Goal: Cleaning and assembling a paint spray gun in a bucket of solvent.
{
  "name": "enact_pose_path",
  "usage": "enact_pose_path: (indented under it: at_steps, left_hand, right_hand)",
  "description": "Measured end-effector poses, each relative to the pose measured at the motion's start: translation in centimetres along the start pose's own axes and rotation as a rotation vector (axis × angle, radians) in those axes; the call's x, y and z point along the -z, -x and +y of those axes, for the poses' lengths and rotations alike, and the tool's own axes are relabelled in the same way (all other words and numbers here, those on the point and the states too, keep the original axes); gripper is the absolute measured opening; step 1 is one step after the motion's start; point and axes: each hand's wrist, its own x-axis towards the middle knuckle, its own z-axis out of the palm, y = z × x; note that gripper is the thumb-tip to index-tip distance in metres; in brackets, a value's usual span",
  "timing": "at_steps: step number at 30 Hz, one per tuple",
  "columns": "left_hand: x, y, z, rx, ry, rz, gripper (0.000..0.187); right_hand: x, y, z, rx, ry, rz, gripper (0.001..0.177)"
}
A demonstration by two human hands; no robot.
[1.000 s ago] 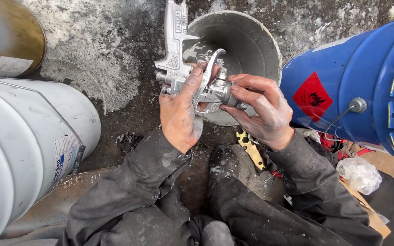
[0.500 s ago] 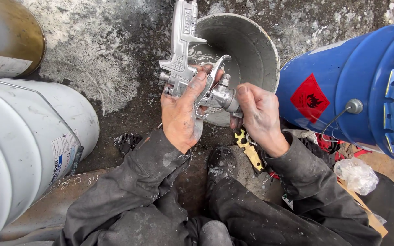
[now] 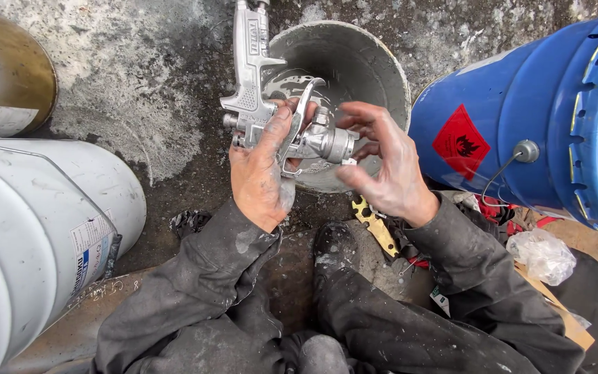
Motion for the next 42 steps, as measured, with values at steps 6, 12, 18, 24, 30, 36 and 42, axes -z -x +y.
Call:
enact_pose_path:
  at_steps: [6, 12, 18, 24, 30, 36, 42]
  left_hand:
    - [-0.2, -0.2, 0.1, 0.058, -0.028, 0.078, 0.032]
    - [-0.4, 0.1, 0.1, 0.076, -0.047, 0.069, 0.033]
    - [-0.3, 0.2, -0.4, 0.028, 0.01, -0.001, 0.029]
    - [-0.6, 0.5, -0.4, 0.03, 0.0, -0.011, 0.028]
    - [-0.3, 0.3, 0.1, 0.002, -0.051, 0.049, 0.028]
    - [-2.6, 0.7, 0.1, 0.017, -0.253, 0.221, 0.036]
    - [-2.4, 0.7, -0.3, 0.041, -0.265, 0.277, 0.04]
  right_hand:
    - [0.0, -0.1, 0.0, -0.101, -0.197, -0.008, 0.051]
    - [-0.1, -0.5, -0.3, -0.24, -0.195, 0.016, 0.037]
    - [-0.3, 0.0, 0.3, -0.504, -0.432, -0.003, 0.045]
    - [0.4, -0.5, -1.1, -0.608, -0.508, 0.001, 0.038]
    - [-0.1, 0.6, -1.3, 0.105, 0.247, 0.051, 0.04]
    - [0.2, 1.0, 0.1, 0.104, 0.042, 0.102, 0.068]
    - [0.4, 0.2, 1.0, -0.063, -0.094, 0.097, 0.034]
